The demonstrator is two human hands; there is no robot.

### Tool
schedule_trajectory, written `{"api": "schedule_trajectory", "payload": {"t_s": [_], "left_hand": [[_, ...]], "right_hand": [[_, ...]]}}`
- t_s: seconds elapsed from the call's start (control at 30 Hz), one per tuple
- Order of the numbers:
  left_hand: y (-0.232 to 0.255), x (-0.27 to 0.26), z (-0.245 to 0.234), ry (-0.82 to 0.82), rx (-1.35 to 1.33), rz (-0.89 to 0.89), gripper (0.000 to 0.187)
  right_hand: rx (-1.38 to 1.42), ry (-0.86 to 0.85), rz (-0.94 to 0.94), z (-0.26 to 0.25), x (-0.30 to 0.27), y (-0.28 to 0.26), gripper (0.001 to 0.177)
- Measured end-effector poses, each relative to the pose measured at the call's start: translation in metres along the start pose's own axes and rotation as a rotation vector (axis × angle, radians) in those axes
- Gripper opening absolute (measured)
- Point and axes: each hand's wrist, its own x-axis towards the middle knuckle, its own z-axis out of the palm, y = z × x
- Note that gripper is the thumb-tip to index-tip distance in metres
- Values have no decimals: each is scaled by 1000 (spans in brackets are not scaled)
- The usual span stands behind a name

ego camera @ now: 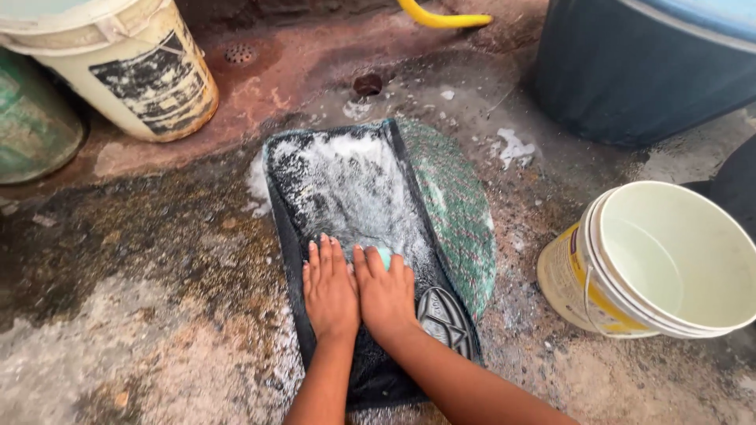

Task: Cleaning and scrubbing car mats with soap and water.

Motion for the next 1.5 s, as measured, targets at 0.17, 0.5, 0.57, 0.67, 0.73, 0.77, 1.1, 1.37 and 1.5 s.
{"api": "schedule_trajectory", "payload": {"t_s": [0.17, 0.5, 0.57, 0.67, 0.73, 0.77, 1.1, 1.37, 1.5], "left_hand": [[12, -42, -10, -18, -48, -43, 58], [22, -110, -29, -23, -94, -25, 57], [25, -113, -35, -38, -84, -31, 57], [22, -123, -27, -38, -40, -22, 57], [22, -130, -25, -29, -6, -8, 56], [23, -131, -29, -45, -16, -16, 57], [21, -134, -28, -90, -37, -45, 56], [29, -82, -51, -2, -156, 34, 54], [43, -42, -58, 66, -196, 116, 53]], "right_hand": [[-1, -88, 27, -23, -34, -3, 49], [10, -32, 10, -33, -110, -7, 53], [20, -40, -3, -32, -115, -5, 52], [11, -78, -25, -36, -123, -4, 55], [-7, -114, -30, -39, -128, -4, 59], [-16, -140, -40, -40, -128, -4, 60], [-110, -451, -108, -64, -110, -13, 62], [-41, -170, -236, -58, -75, 2, 61], [-91, -63, -197, -81, -42, 10, 60]]}}
